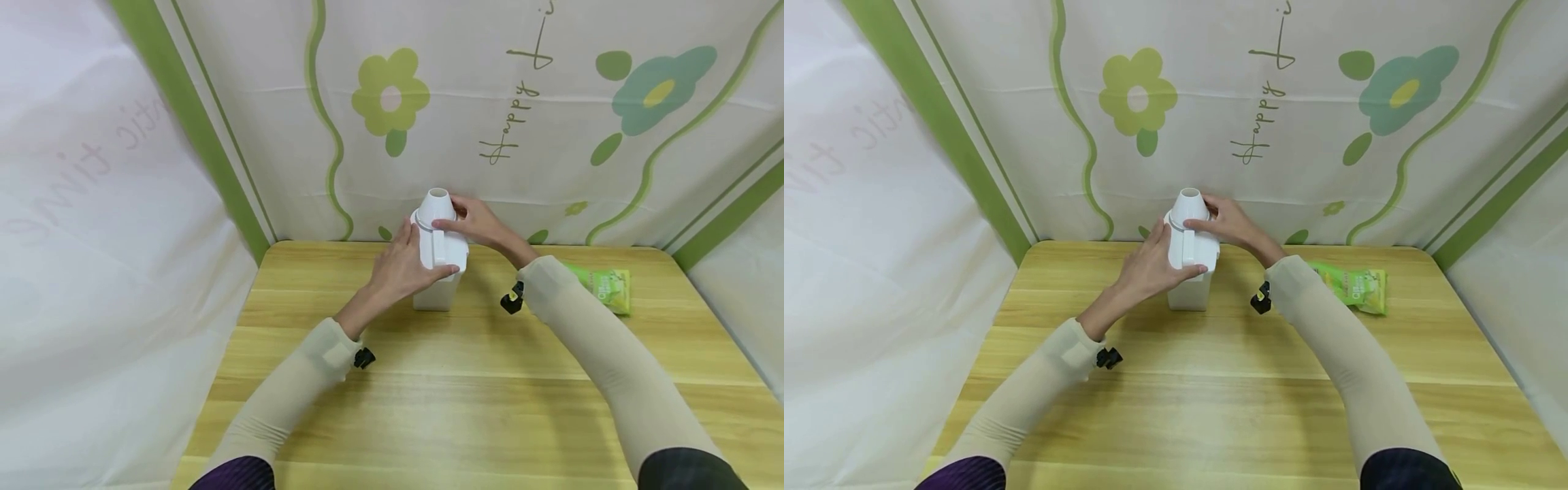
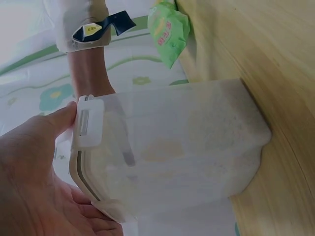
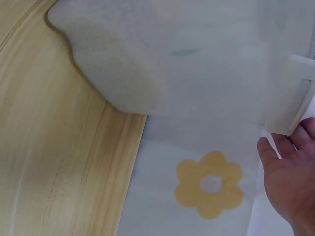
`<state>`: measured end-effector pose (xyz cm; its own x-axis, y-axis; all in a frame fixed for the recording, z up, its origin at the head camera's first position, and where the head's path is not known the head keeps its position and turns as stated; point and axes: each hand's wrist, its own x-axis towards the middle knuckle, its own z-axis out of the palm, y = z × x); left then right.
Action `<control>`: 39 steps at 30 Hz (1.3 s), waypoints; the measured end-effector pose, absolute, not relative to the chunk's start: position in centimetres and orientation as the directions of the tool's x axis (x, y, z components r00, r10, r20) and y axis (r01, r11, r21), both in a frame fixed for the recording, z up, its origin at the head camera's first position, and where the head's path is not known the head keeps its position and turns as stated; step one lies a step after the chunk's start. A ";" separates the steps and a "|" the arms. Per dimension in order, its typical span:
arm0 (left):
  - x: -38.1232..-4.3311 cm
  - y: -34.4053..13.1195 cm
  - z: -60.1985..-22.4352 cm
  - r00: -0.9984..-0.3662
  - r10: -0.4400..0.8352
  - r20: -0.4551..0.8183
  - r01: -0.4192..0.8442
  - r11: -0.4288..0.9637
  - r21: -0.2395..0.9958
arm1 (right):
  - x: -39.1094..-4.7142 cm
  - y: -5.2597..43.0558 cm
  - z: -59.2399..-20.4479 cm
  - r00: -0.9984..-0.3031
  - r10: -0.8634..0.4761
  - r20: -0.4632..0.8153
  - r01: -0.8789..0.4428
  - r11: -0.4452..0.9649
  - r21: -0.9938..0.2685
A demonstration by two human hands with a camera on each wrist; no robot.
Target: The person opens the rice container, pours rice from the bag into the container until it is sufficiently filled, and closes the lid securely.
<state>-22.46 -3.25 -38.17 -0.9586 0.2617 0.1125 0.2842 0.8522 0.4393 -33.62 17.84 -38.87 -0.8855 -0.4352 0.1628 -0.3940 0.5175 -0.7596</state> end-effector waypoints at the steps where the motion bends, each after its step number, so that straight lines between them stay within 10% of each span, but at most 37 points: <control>1: -22.5 -3.3 -38.2 -0.959 0.261 0.109 0.282 0.852 0.441 | -33.6 17.8 -38.9 -0.885 -0.435 0.166 -0.395 0.515 -0.760; 39: -26.1 -10.3 -39.3 -0.915 0.385 0.119 0.313 0.492 0.813 | -26.1 20.7 -39.2 -0.877 -0.191 0.441 -0.441 0.686 -0.579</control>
<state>-26.11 -10.31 -39.32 -0.9152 0.3850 0.1190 0.3126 0.4918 0.8127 -26.09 20.75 -39.21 -0.8770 -0.1913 0.4407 -0.4406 0.6861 -0.5789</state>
